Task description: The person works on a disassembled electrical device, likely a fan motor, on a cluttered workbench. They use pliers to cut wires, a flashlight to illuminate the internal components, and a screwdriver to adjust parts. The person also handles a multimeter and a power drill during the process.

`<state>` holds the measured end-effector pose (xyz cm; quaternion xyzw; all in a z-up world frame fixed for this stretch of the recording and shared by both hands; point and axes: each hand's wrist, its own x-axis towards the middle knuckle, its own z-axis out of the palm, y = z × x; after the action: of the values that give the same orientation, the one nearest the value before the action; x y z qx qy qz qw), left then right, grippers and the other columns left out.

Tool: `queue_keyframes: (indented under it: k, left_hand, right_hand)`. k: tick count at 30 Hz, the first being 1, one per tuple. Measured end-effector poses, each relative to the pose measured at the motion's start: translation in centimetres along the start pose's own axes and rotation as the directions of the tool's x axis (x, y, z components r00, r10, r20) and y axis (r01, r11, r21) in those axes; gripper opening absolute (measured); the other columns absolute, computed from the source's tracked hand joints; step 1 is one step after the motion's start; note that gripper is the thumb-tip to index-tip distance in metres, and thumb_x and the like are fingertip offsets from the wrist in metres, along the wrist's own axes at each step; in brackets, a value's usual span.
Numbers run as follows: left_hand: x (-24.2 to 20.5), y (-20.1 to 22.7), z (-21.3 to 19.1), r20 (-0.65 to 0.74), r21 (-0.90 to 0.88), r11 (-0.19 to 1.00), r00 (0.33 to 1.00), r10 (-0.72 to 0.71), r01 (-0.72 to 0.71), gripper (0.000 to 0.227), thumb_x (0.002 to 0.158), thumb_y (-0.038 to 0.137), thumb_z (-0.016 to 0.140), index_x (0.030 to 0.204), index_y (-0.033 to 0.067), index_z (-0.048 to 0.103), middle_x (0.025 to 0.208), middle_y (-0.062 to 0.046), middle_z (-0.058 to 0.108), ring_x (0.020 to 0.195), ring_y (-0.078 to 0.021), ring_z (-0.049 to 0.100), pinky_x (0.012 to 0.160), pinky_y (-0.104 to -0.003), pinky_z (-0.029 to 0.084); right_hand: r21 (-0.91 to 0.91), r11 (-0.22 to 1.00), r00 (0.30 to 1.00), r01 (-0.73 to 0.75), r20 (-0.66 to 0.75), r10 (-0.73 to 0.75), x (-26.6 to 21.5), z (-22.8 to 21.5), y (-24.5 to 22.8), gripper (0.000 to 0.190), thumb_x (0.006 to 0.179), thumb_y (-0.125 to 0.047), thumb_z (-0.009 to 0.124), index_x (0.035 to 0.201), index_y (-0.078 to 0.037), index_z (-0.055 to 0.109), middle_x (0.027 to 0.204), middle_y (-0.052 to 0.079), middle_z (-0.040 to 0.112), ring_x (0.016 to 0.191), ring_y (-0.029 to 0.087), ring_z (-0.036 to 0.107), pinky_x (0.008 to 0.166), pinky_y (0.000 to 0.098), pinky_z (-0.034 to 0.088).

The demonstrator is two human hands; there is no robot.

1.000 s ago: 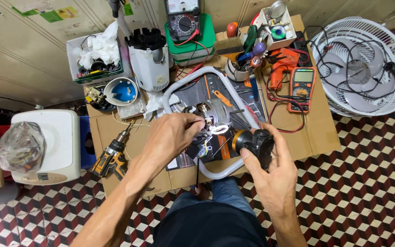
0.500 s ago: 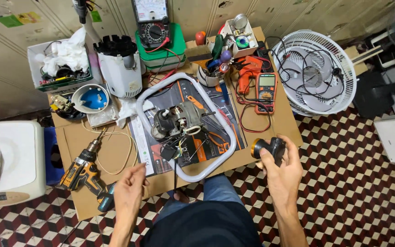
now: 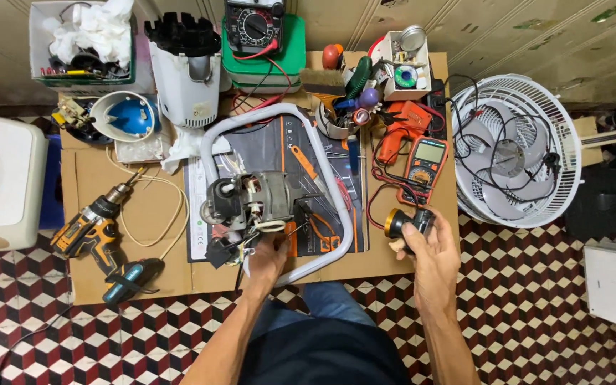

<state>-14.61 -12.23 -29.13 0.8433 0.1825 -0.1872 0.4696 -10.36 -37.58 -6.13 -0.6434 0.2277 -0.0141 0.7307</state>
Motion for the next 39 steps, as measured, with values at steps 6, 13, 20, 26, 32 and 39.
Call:
queue_keyframes:
  k: [6, 13, 20, 26, 32, 39]
  left_hand:
    - [5.4, 0.0, 5.9, -0.144, 0.298, 0.949, 0.978, 0.151, -0.102, 0.027, 0.094, 0.036, 0.064, 0.107, 0.0151, 0.075, 0.095, -0.015, 0.076, 0.089, -0.0396, 0.071, 0.076, -0.050, 0.053]
    - [7.4, 4.3, 7.9, -0.236, -0.015, 0.965, 0.939, 0.250, -0.261, 0.032, 0.092, 0.035, 0.063, 0.100, 0.0065, 0.075, 0.095, -0.017, 0.076, 0.089, -0.0382, 0.073, 0.078, -0.045, 0.057]
    - [9.7, 7.3, 8.9, -0.198, 0.093, 0.991, 0.977, -0.072, 0.092, 0.031, 0.089, 0.031, 0.068, 0.083, 0.0021, 0.077, 0.081, -0.021, 0.073, 0.078, -0.0402, 0.072, 0.073, -0.047, 0.057]
    - [11.2, 6.3, 11.4, -0.371, -0.006, 0.983, 0.913, -0.172, 0.183, 0.030, 0.079, 0.031, 0.072, 0.076, 0.0011, 0.075, 0.073, -0.023, 0.070, 0.070, -0.0400, 0.072, 0.068, -0.047, 0.057]
    - [7.4, 9.2, 8.4, -0.268, -0.171, 0.962, 0.929, -0.255, 0.215, 0.035, 0.086, 0.032, 0.062, 0.077, 0.0006, 0.073, 0.072, -0.021, 0.073, 0.068, -0.0387, 0.074, 0.065, -0.048, 0.057]
    - [2.1, 7.2, 6.1, -0.297, -0.235, 0.957, 0.926, -0.235, 0.167, 0.042, 0.082, 0.046, 0.067, 0.096, 0.0063, 0.071, 0.081, -0.020, 0.074, 0.079, -0.0396, 0.073, 0.071, -0.049, 0.057]
  right_hand:
    - [0.033, 0.987, 0.988, -0.155, 0.011, 0.155, 4.1, -1.7, 2.8, 0.053, 0.096, -0.010, 0.063, 0.143, 0.004, 0.044, 0.106, 0.014, 0.065, 0.082, 0.016, 0.066, 0.063, 0.0289, 0.051]
    - [-0.251, 0.953, 0.979, -0.169, 0.069, 0.191, 5.9, -2.4, 5.9, 0.065, 0.092, -0.012, 0.067, 0.149, 0.000, 0.039, 0.107, 0.014, 0.065, 0.084, 0.017, 0.062, 0.075, 0.0302, 0.052]
    - [-0.663, 0.748, 0.986, 0.019, 0.136, 0.096, 9.1, -1.5, 11.0, 0.072, 0.083, -0.013, 0.074, 0.146, -0.003, 0.042, 0.123, 0.020, 0.065, 0.114, 0.031, 0.065, 0.097, 0.0393, 0.051]
    - [-0.787, 0.601, 0.974, 0.141, 0.217, 0.056, 12.4, 0.1, 14.3, 0.071, 0.080, -0.013, 0.075, 0.143, -0.003, 0.043, 0.127, 0.026, 0.062, 0.117, 0.042, 0.062, 0.099, 0.0452, 0.049]
    - [-0.779, 0.537, 0.929, 0.324, 0.369, -0.025, 15.5, -0.8, 19.2, 0.078, 0.081, -0.015, 0.078, 0.147, -0.001, 0.038, 0.137, 0.029, 0.054, 0.123, 0.046, 0.057, 0.100, 0.0471, 0.048]
    - [-0.779, 0.401, 0.873, 0.483, 0.462, -0.154, 13.0, -0.4, 15.8, 0.082, 0.082, -0.016, 0.076, 0.151, 0.001, 0.034, 0.137, 0.032, 0.053, 0.120, 0.049, 0.056, 0.095, 0.0499, 0.048]
